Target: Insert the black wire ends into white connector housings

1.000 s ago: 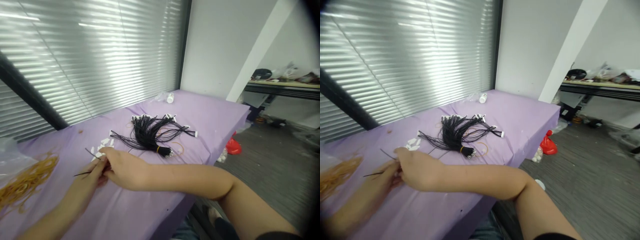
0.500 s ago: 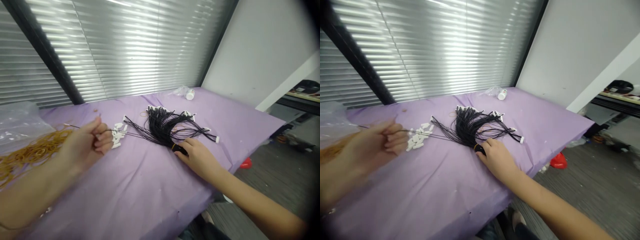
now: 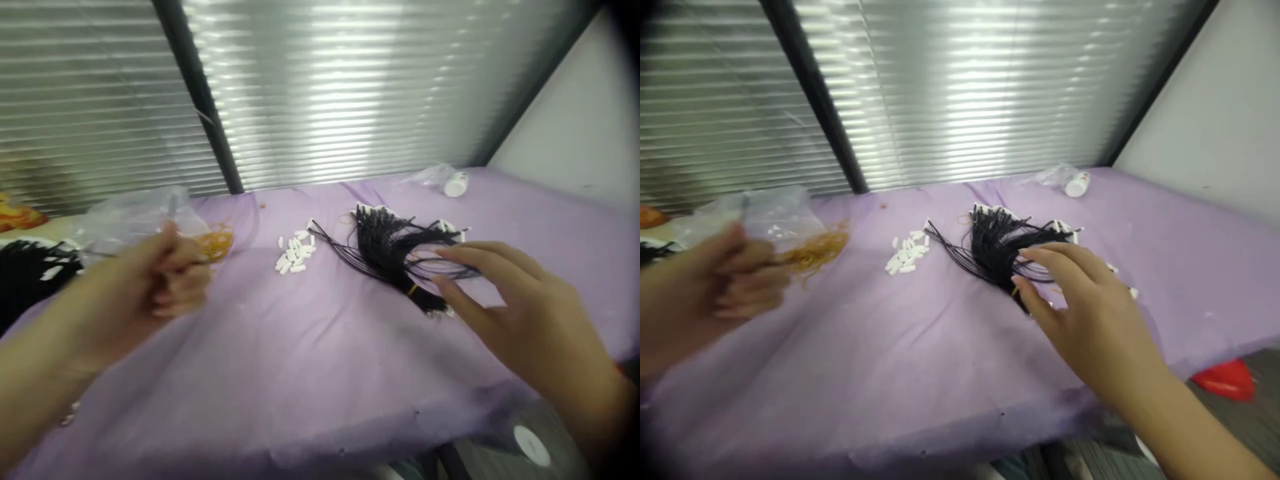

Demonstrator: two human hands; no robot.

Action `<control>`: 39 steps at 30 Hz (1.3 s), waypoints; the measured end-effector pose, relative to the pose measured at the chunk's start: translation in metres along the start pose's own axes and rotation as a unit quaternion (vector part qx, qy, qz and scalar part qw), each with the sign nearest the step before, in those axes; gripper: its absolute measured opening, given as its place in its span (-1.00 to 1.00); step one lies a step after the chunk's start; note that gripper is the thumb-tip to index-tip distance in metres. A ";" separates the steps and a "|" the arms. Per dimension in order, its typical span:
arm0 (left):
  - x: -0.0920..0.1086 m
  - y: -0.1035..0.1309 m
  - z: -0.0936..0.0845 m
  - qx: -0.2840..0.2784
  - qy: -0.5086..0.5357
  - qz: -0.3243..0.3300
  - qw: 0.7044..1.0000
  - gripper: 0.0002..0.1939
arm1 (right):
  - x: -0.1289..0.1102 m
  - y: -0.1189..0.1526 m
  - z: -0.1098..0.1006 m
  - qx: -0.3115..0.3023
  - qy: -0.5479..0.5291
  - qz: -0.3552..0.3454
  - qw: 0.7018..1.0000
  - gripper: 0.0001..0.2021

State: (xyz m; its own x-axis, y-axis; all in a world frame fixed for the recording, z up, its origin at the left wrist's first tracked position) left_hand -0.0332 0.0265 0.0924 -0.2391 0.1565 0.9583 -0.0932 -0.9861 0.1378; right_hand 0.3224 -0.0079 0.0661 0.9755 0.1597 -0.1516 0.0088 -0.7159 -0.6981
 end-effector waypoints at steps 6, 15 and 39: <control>-0.056 0.010 0.070 -0.157 -0.091 -0.052 0.982 -0.53 | -0.126 -0.020 -0.002 -0.087 -0.209 -0.235 0.945 -0.46; -0.091 0.013 0.061 -0.174 -0.117 -0.066 0.975 -0.60 | -0.117 -0.011 0.074 -0.237 -0.527 0.026 0.816 -0.26; -0.108 0.021 0.050 -0.223 -0.171 -0.010 0.960 -0.83 | -0.138 0.018 0.068 -0.266 -0.486 -0.203 0.807 -0.85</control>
State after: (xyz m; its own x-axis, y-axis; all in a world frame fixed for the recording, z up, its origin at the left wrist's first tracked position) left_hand 0.0393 -0.0135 0.0043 0.0909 0.0715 0.9933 -0.5168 -0.8492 0.1084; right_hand 0.1725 0.0034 0.0268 0.2365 0.7278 -0.6438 0.6308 -0.6190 -0.4680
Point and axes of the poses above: each hand's wrist, its own y-axis away from the middle knuckle, its own z-axis out of the palm, x = y × z, the point moved 3 cm from there along -y, towards the middle knuckle, and after that the axes turned 9 degrees about z, right-handed, at the moved point
